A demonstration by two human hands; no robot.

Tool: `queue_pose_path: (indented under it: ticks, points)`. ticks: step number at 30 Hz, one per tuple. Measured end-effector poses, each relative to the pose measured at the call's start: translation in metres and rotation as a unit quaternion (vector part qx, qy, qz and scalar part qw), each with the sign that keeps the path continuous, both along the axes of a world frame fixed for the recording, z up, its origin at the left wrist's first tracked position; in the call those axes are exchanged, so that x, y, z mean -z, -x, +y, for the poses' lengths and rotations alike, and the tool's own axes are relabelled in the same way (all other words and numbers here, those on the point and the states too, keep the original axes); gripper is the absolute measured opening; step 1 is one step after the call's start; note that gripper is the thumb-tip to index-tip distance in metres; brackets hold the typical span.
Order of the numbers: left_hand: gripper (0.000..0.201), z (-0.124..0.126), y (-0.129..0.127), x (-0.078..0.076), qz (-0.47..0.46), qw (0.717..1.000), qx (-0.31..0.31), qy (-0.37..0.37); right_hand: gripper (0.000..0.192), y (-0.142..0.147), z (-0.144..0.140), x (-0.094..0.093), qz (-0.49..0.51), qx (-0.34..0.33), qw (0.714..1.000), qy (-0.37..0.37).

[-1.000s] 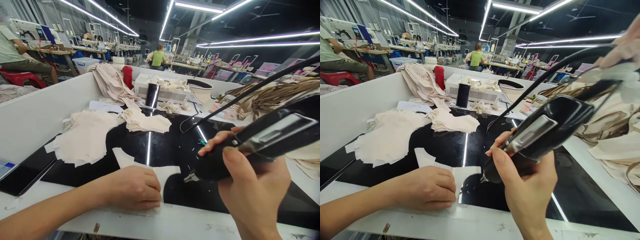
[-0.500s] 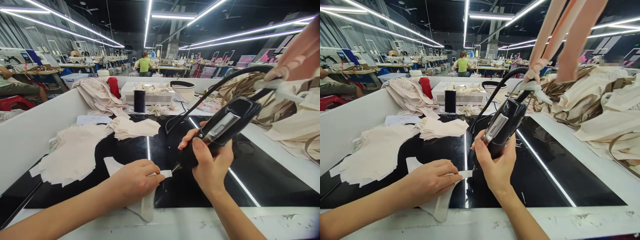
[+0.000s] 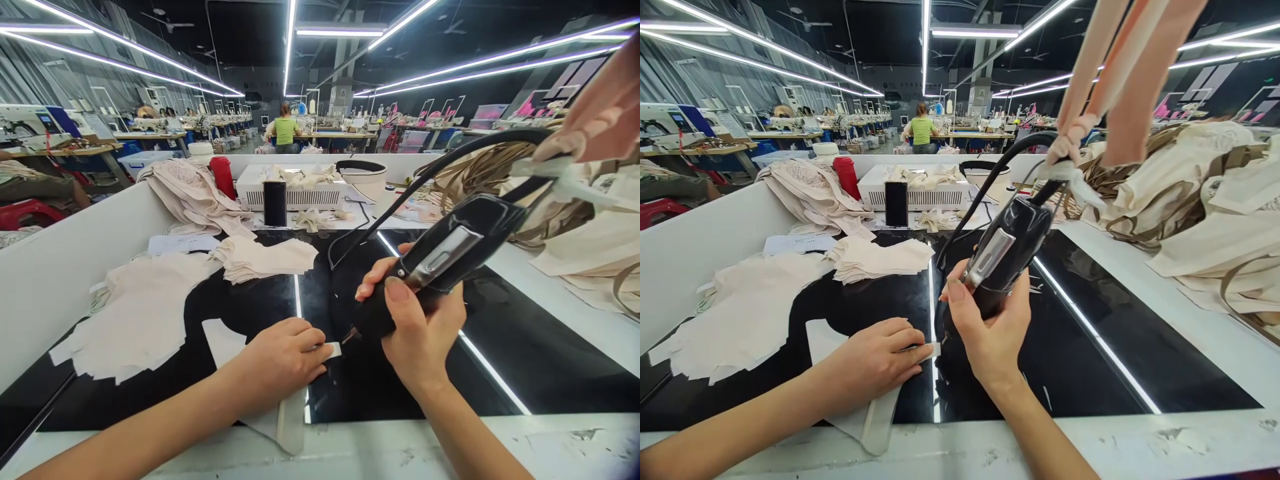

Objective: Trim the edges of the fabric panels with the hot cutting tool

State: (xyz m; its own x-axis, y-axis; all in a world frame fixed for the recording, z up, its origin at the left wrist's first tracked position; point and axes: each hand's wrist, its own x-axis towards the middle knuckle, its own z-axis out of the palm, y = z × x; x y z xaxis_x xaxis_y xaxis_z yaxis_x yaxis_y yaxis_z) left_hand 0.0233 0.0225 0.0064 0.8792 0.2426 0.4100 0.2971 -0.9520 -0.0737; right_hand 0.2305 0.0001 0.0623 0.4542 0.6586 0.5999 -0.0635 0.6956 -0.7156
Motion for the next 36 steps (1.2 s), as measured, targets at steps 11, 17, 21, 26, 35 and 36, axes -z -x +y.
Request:
queue_pose_path:
  ticks: [11, 17, 21, 26, 35, 36]
  points:
    - [0.019, -0.001, -0.002, 0.005, -0.028, 1.000, 0.009, 0.006, 0.044, 0.002, 0.003, 0.001, -0.002, -0.011, 1.000, -0.008]
    - [0.018, -0.001, -0.002, 0.003, -0.032, 0.999, 0.012, 0.003, 0.037, 0.003, 0.003, 0.004, -0.011, -0.003, 1.000, 0.002]
    - [0.017, -0.001, -0.003, 0.001, -0.035, 0.999, 0.012, -0.002, 0.038, 0.002, 0.000, 0.002, -0.003, -0.002, 1.000, 0.013]
    - [0.020, 0.000, -0.004, 0.003, -0.018, 1.000, 0.017, -0.012, 0.040, 0.001, -0.008, 0.002, -0.002, -0.010, 1.000, 0.008]
    - [0.019, 0.001, -0.001, -0.001, -0.034, 0.999, 0.020, 0.018, 0.039, 0.003, -0.012, 0.004, -0.010, -0.012, 1.000, 0.027]
    - [0.019, 0.000, 0.000, -0.003, -0.036, 0.999, 0.020, 0.023, 0.040, 0.002, -0.013, 0.003, -0.012, -0.012, 1.000, 0.026]
